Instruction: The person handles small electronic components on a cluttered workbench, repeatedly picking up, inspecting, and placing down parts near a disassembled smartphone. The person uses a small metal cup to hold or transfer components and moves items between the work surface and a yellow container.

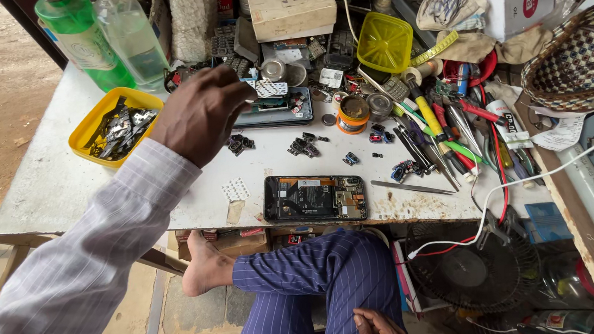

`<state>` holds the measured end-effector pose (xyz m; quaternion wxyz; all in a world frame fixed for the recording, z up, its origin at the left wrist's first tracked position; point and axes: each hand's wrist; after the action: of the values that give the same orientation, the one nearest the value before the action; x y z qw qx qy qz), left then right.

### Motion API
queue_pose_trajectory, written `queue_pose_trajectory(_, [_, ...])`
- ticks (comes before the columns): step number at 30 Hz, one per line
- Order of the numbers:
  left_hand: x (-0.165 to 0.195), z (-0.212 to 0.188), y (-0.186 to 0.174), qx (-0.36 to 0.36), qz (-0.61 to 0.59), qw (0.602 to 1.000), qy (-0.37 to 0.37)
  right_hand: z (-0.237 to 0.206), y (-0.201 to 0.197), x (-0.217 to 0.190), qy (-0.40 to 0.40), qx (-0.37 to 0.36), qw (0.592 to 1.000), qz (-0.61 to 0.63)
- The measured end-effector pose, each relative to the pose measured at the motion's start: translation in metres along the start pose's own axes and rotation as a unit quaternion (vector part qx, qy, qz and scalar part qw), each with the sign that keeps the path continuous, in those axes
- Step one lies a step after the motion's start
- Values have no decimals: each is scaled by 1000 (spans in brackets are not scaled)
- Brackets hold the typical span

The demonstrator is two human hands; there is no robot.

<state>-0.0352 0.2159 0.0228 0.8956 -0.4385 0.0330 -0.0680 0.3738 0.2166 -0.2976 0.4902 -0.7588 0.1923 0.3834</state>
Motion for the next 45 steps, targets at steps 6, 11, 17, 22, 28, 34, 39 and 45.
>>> queue_pose_trajectory(6, [40, 4, -22, -50, -11, 997, -63, -5, -8, 6, 9, -47, 996, -70])
queue_pose_trajectory(11, [67, 8, 2, -18, -45, 997, 57, -13, -13, 2, -32, -57, 996, -65])
queue_pose_trajectory(17, [89, 24, 57, -82, -51, 994, 46, -24, -13, -7, -43, -14, 997, -62])
queue_pose_trajectory(22, [99, 43, 103, -163, -69, 984, 30, -25, -17, -6, -73, 7, 996, -59])
queue_pose_trajectory(28, [97, 54, 140, -221, -68, 973, 14, -18, -20, -2, -141, 40, 989, -33])
queue_pose_trajectory(34, [90, 63, 152, -195, -182, 961, -69, -16, -23, 0, -87, 10, 995, -55])
queue_pose_trajectory(39, [75, 79, 146, -227, -448, 798, -332, -9, -27, 2, -76, -25, 996, -34])
queue_pose_trajectory(45, [63, 73, 152, -162, -660, 646, -347, -8, -25, 1, -118, 4, 993, -27])
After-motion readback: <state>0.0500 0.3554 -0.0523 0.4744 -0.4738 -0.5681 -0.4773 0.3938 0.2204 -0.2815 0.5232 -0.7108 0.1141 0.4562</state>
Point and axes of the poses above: each hand's wrist, its own z-axis towards the middle knuckle, its own y-axis out of the palm, x = y × z, and after that the axes turned 5 degrees about -z, right-handed
